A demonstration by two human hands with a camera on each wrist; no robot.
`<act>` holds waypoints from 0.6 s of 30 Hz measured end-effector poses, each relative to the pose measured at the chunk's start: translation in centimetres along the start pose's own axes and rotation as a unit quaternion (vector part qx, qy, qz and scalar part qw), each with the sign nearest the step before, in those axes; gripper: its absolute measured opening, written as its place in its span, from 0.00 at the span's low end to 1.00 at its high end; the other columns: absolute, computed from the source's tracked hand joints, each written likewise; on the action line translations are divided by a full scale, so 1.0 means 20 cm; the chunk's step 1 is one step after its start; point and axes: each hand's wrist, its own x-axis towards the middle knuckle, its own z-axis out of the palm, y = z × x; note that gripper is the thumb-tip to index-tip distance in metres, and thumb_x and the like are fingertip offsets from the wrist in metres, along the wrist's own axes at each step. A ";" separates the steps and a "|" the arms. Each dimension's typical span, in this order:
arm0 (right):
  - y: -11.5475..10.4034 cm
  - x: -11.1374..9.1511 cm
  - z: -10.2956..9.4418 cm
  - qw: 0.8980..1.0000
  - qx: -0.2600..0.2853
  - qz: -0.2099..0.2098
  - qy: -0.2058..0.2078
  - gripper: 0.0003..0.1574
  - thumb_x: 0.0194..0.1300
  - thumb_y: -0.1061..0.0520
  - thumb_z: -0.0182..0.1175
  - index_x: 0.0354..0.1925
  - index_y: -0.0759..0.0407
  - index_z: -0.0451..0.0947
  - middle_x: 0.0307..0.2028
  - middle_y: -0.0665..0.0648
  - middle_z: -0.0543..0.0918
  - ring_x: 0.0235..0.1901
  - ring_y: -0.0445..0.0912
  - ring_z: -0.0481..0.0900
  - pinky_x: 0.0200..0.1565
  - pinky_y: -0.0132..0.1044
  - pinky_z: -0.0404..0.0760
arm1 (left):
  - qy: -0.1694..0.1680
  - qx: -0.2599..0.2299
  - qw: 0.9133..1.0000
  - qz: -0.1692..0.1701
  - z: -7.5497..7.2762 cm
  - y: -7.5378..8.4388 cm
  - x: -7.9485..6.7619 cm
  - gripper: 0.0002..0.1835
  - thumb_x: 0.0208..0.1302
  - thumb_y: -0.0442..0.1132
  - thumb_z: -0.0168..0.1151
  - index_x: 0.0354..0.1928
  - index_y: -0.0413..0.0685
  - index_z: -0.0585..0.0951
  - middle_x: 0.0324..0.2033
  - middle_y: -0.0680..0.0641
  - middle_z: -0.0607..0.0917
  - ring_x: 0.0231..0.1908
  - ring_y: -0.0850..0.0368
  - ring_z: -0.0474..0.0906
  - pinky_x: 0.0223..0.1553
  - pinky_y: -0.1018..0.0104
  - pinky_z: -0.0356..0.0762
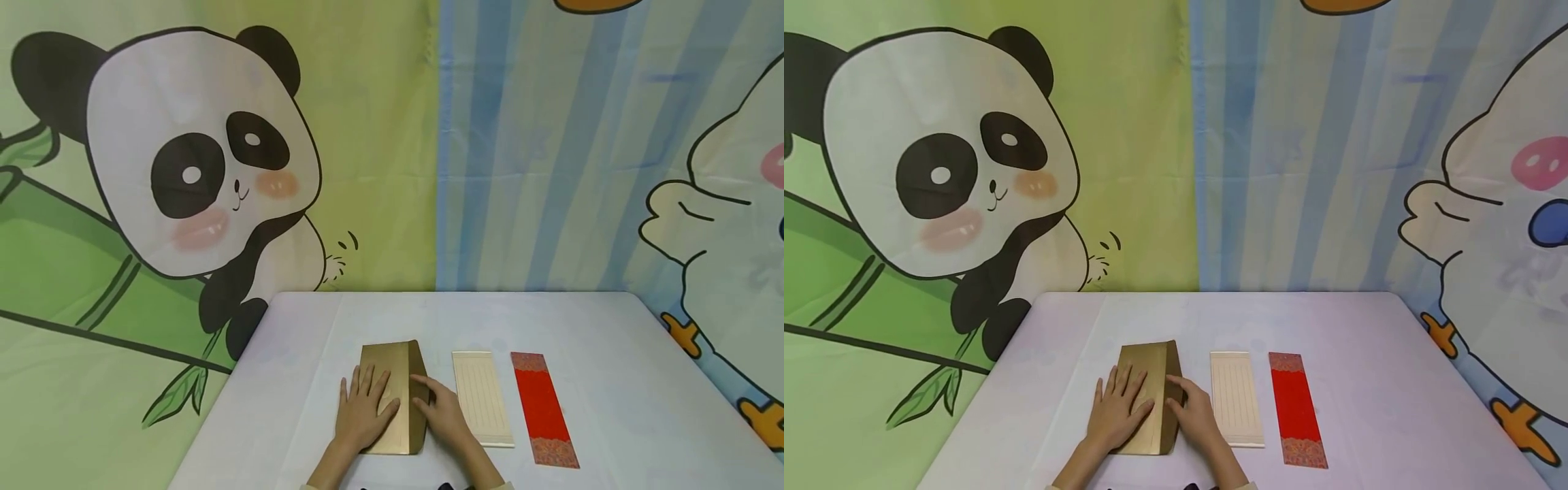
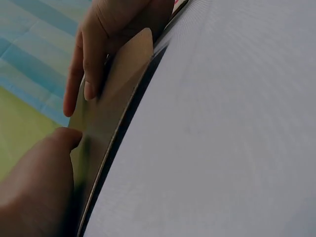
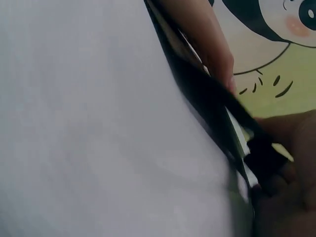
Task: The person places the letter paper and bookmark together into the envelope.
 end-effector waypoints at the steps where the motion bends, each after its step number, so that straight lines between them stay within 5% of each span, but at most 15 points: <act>1: 0.00 0.01 0.00 0.999 0.037 0.005 -0.008 0.28 0.58 0.63 0.60 0.58 0.58 0.71 0.57 0.64 0.73 0.56 0.58 0.70 0.54 0.46 0.69 | 0.001 -0.001 1.000 -0.001 0.00 0.00 0.00 0.36 0.61 0.67 0.41 0.67 0.58 0.64 0.68 0.42 0.57 0.66 0.37 0.47 0.60 0.37 0.41; 6: 0.01 0.02 -0.03 0.973 0.216 0.039 -0.074 0.30 0.61 0.67 0.55 0.62 0.65 0.65 0.60 0.74 0.64 0.52 0.59 0.74 0.45 0.42 0.77 | 0.009 -0.003 1.000 0.000 -0.01 0.00 0.01 0.36 0.61 0.67 0.40 0.69 0.60 0.61 0.69 0.44 0.56 0.66 0.36 0.49 0.60 0.38 0.43; 12: -0.01 0.02 -0.06 0.961 0.227 0.080 -0.135 0.38 0.62 0.62 0.55 0.68 0.63 0.55 0.65 0.71 0.58 0.56 0.56 0.70 0.53 0.40 0.70 | 0.001 -0.021 1.000 0.001 -0.01 0.00 0.01 0.38 0.61 0.69 0.39 0.69 0.61 0.60 0.69 0.44 0.57 0.66 0.36 0.49 0.60 0.37 0.42; 18: -0.01 0.01 -0.07 0.934 0.287 0.113 -0.179 0.44 0.61 0.69 0.50 0.72 0.59 0.44 0.63 0.77 0.55 0.43 0.55 0.79 0.40 0.43 0.79 | -0.001 -0.043 0.999 -0.008 -0.01 0.00 0.02 0.41 0.56 0.72 0.43 0.69 0.62 0.60 0.68 0.44 0.58 0.65 0.35 0.51 0.59 0.36 0.42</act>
